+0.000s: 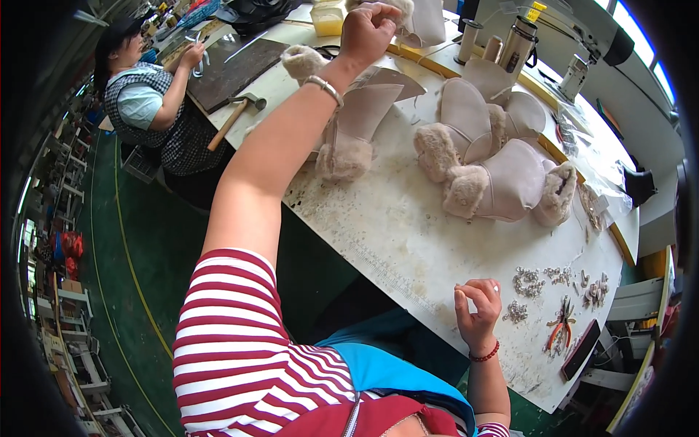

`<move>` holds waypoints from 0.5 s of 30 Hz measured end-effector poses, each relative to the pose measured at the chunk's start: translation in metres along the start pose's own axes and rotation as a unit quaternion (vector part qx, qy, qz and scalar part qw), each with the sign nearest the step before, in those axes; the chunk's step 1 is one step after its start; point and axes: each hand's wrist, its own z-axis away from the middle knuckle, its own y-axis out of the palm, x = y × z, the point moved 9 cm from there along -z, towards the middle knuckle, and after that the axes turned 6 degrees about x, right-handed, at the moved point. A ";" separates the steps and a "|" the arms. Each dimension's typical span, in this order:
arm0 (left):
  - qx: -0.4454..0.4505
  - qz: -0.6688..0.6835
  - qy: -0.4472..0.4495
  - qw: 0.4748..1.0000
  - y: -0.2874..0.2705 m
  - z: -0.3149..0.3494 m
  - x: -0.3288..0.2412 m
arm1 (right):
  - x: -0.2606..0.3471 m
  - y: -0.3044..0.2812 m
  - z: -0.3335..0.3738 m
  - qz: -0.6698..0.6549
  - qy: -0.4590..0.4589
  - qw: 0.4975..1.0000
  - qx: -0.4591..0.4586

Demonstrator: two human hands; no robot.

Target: Attaching decorative metal pieces and labels to the fur-lined shafts of boots in a factory setting.

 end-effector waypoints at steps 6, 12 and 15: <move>0.392 -0.255 -0.278 0.840 0.064 0.016 0.168 | -0.023 -0.013 0.009 0.012 0.040 0.999 0.003; 0.333 -0.534 -0.097 0.771 0.052 0.010 0.065 | -0.050 -0.037 -0.035 0.027 0.075 0.997 0.012; 0.328 -0.470 -0.001 0.819 0.099 0.059 -0.026 | -0.061 -0.044 -0.050 0.016 0.086 0.996 -0.019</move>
